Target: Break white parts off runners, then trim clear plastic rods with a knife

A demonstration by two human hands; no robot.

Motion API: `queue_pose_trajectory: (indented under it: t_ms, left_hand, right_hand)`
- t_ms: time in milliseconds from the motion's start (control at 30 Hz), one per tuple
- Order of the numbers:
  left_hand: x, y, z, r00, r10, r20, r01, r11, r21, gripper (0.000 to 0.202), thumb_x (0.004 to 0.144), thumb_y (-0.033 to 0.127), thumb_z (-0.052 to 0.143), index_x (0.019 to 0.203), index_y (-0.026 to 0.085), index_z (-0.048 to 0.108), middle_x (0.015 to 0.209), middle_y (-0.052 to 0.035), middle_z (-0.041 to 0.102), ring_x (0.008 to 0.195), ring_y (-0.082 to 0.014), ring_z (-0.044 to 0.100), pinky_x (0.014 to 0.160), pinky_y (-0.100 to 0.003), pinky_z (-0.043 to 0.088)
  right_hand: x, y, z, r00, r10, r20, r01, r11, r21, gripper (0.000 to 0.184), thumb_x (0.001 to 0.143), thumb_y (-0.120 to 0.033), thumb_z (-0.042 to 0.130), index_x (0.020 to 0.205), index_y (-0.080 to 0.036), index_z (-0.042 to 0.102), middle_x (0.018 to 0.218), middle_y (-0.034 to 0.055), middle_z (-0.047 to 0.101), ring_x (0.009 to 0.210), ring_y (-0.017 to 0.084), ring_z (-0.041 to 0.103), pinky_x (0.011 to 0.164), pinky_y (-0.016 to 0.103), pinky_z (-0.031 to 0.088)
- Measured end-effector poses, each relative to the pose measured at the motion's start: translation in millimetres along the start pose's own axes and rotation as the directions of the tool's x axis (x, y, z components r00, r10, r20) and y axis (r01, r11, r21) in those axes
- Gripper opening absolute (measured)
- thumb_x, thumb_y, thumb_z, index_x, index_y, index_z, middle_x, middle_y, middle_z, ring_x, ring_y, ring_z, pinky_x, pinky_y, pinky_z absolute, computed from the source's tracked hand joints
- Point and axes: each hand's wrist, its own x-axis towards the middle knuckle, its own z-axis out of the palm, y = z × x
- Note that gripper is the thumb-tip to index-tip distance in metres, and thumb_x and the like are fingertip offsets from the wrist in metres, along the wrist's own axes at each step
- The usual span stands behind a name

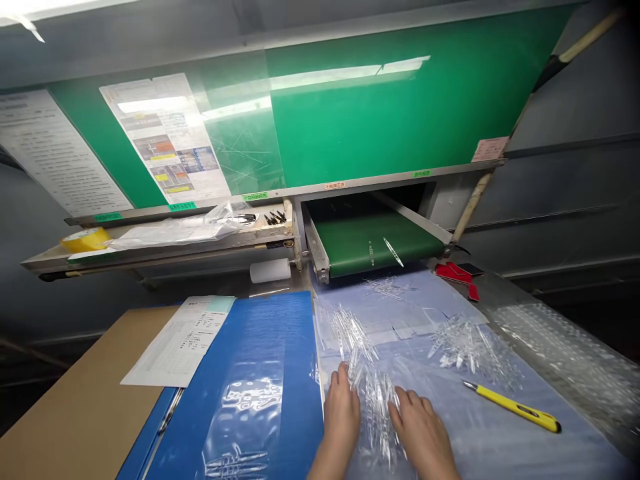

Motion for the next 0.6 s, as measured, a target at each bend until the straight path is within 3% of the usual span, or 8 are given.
queue_pose_trajectory:
  t_ms: [100, 167, 233, 367, 433, 467, 533, 600]
  left_hand:
    - [5, 4, -4.9, 0.995, -0.100, 0.021, 0.103, 0.978, -0.179, 0.060, 0.077, 0.020, 0.047, 0.133, 0.012, 0.028, 0.099, -0.0119, 0.058, 0.092, -0.0222, 0.055, 0.077, -0.031, 0.041]
    - [5, 7, -8.8, 0.983, -0.172, 0.061, 0.183, 0.932, -0.312, 0.062, 0.076, 0.025, 0.048, 0.132, 0.011, 0.024, 0.075, -0.0035, 0.056, 0.066, -0.0164, 0.054, 0.061, -0.027, 0.041]
    - [-1, 10, -11.3, 0.971, -0.210, 0.117, 0.240, 0.868, -0.435, 0.061, 0.072, 0.028, 0.054, 0.126, 0.013, 0.031, 0.070, 0.0005, 0.051, 0.057, -0.0113, 0.049, 0.053, -0.023, 0.037]
    - [-38, 14, -9.8, 0.923, -0.205, 0.325, 0.364, 0.738, -0.568, 0.050, 0.055, 0.028, 0.067, 0.101, 0.016, 0.051, 0.071, -0.0005, 0.054, 0.048, -0.0074, 0.043, 0.045, -0.021, 0.030]
    - [-59, 14, -9.4, 0.897, -0.182, 0.402, 0.402, 0.714, -0.574, 0.040, 0.050, 0.027, 0.072, 0.086, 0.016, 0.058, 0.064, -0.0011, 0.055, 0.046, -0.0094, 0.045, 0.046, -0.024, 0.032]
    - [-67, 13, -10.5, 0.892, -0.167, 0.421, 0.404, 0.712, -0.574, 0.031, 0.049, 0.026, 0.074, 0.076, 0.017, 0.060, 0.062, -0.0012, 0.056, 0.047, -0.0113, 0.048, 0.047, -0.025, 0.034]
    - [-77, 10, -16.4, 0.898, -0.140, 0.418, 0.385, 0.713, -0.586, 0.020, 0.052, 0.022, 0.075, 0.059, 0.019, 0.057, 0.058, 0.0003, 0.055, 0.053, -0.0141, 0.052, 0.053, -0.028, 0.038]
    - [-81, 6, -25.5, 0.911, -0.110, 0.399, 0.349, 0.720, -0.600, 0.023, 0.056, 0.020, 0.074, 0.050, 0.018, 0.052, 0.051, 0.0036, 0.049, 0.054, -0.0133, 0.052, 0.060, -0.029, 0.041]
  right_hand:
    - [-3, 3, -2, 0.998, -0.013, -0.058, 0.018, 0.996, 0.083, 0.031, 0.080, -0.024, 0.041, 0.100, -0.012, 0.061, 0.110, 0.0197, 0.059, 0.109, 0.039, 0.045, 0.086, 0.056, 0.035]
    - [-3, 3, -4, 0.996, -0.010, -0.084, 0.025, 0.985, 0.172, 0.035, 0.079, -0.030, 0.042, 0.104, -0.011, 0.059, 0.119, 0.0209, 0.054, 0.121, 0.041, 0.034, 0.095, 0.060, 0.026]
    - [-2, 0, -9, 0.997, -0.005, -0.080, 0.028, 0.958, 0.285, 0.043, 0.081, -0.038, 0.041, 0.111, -0.011, 0.055, 0.127, 0.0202, 0.049, 0.127, 0.039, 0.027, 0.100, 0.058, 0.021]
    - [-6, -24, -30, 0.998, -0.034, 0.048, 0.003, 0.842, 0.539, 0.053, 0.091, -0.048, 0.018, 0.130, -0.018, 0.038, 0.129, 0.0145, 0.050, 0.116, 0.024, 0.050, 0.090, 0.040, 0.045]
    - [-13, -43, -45, 0.981, -0.065, 0.184, -0.088, 0.693, 0.715, 0.057, 0.092, -0.049, 0.005, 0.132, -0.023, 0.036, 0.126, 0.0121, 0.054, 0.105, 0.020, 0.059, 0.079, 0.034, 0.051]
    - [-17, -52, -52, 0.949, -0.107, 0.296, -0.193, 0.545, 0.816, 0.060, 0.091, -0.052, 0.005, 0.131, -0.024, 0.039, 0.124, 0.0117, 0.055, 0.103, 0.020, 0.060, 0.078, 0.034, 0.051]
    - [-27, -68, -64, 0.832, -0.275, 0.483, -0.399, 0.309, 0.863, 0.060, 0.088, -0.060, 0.020, 0.121, -0.022, 0.051, 0.116, 0.0120, 0.060, 0.097, 0.022, 0.062, 0.077, 0.036, 0.050]
    - [-37, -78, -72, 0.691, -0.422, 0.587, -0.522, 0.272, 0.809, 0.050, 0.083, -0.059, 0.039, 0.101, -0.019, 0.063, 0.099, 0.0103, 0.066, 0.085, 0.021, 0.064, 0.073, 0.033, 0.048]
